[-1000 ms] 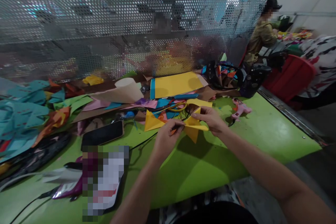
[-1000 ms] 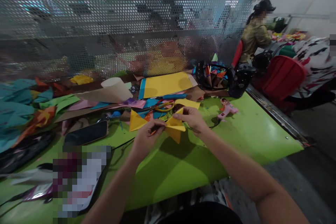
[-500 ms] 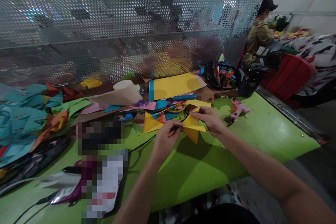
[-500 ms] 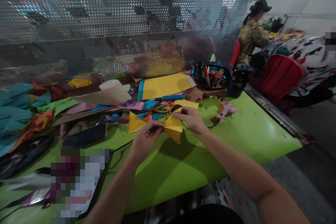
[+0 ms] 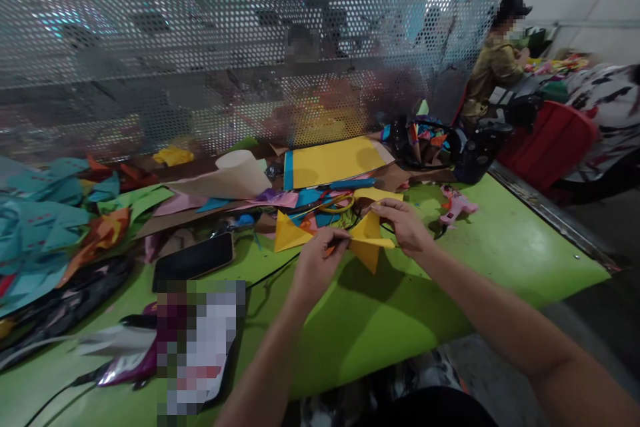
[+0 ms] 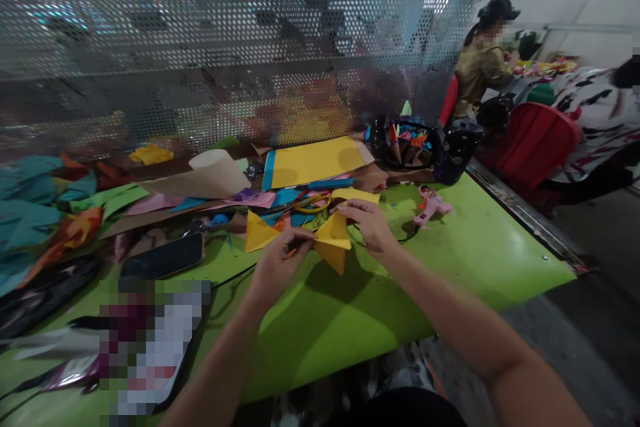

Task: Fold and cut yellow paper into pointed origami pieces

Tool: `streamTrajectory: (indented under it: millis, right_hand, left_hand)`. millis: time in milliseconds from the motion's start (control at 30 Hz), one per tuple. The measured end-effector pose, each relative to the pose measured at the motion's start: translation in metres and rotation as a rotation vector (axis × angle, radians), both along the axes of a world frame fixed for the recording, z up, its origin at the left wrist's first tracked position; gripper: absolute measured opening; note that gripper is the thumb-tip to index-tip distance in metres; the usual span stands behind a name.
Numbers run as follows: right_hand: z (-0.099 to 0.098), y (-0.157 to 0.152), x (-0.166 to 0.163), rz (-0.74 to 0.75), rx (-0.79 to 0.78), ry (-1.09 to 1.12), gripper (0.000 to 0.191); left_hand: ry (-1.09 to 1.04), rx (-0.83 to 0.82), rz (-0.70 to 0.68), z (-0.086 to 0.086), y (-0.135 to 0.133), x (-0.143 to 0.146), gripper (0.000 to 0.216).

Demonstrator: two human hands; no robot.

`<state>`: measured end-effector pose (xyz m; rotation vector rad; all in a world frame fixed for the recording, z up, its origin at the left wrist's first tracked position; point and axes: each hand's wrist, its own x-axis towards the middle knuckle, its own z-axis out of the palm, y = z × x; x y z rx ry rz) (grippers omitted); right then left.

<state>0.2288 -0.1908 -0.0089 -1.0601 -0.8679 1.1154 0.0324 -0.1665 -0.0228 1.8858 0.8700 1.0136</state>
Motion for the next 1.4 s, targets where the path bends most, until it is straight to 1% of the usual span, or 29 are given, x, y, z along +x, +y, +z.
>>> streamTrajectory:
  millis: [100,167,233,267,333,433,500,567,633,767,833,967,1033,1167,1200,1300,1400]
  right_hand:
    - [-0.001,0.003,0.006,-0.042,0.021,0.035,0.019]
    - [-0.002,0.005,0.009,-0.089,0.068,0.075,0.020]
    - [-0.001,0.003,0.011,-0.114,0.125,0.061,0.021]
    - [0.000,0.001,0.010,-0.101,0.144,0.025,0.021]
    - [0.003,-0.005,0.007,-0.024,0.164,-0.057,0.021]
    - [0.006,-0.013,0.000,0.164,0.167,-0.161,0.027]
    - [0.006,-0.015,-0.004,0.201,0.154,-0.248,0.033]
    - [0.005,-0.014,-0.008,0.143,0.133,-0.310,0.027]
    - [0.002,-0.011,-0.010,0.073,0.111,-0.283,0.019]
    - [-0.005,-0.004,-0.011,0.058,0.069,-0.118,0.026]
    - [-0.008,-0.003,-0.009,0.028,0.064,-0.117,0.026]
    - [-0.011,-0.001,-0.007,-0.101,0.099,-0.206,0.026]
    - [-0.009,-0.001,-0.007,-0.095,0.098,-0.146,0.028]
    - [-0.006,-0.003,-0.010,0.010,0.059,0.053,0.033]
    - [-0.005,-0.003,-0.010,0.004,0.057,0.066,0.034]
    - [-0.006,-0.003,-0.011,-0.074,0.063,0.045,0.037]
    - [-0.006,-0.004,-0.013,-0.115,0.083,0.021,0.039]
  left_hand:
    - [-0.034,-0.067,0.023,-0.001,0.001,0.000,0.011]
    - [-0.076,-0.113,0.065,-0.002,0.003,0.000,0.012]
    - [-0.128,-0.155,0.114,-0.003,0.004,0.001,0.013]
    - [-0.153,-0.179,0.134,-0.003,0.005,0.001,0.014]
    - [-0.195,-0.236,0.156,-0.004,0.007,0.001,0.015]
    - [-0.222,-0.279,0.170,-0.005,0.008,0.002,0.016]
    - [-0.210,-0.262,0.185,-0.006,0.007,0.003,0.016]
    - [-0.180,-0.234,0.197,-0.006,0.006,0.003,0.016]
    - [-0.146,-0.196,0.197,-0.005,0.004,0.004,0.015]
    - [-0.119,-0.115,0.179,-0.004,0.000,0.005,0.013]
    - [-0.123,-0.083,0.165,-0.005,-0.002,0.005,0.013]
    - [-0.152,-0.029,0.145,-0.005,-0.004,0.005,0.013]
    - [-0.154,-0.017,0.137,-0.006,-0.004,0.005,0.013]
    - [-0.148,-0.023,0.112,-0.005,-0.004,0.005,0.014]
    - [-0.151,-0.032,0.110,-0.004,-0.004,0.006,0.014]
    - [-0.166,-0.088,0.099,0.000,-0.005,0.007,0.018]
    - [-0.158,-0.189,0.037,0.003,-0.006,0.009,0.025]
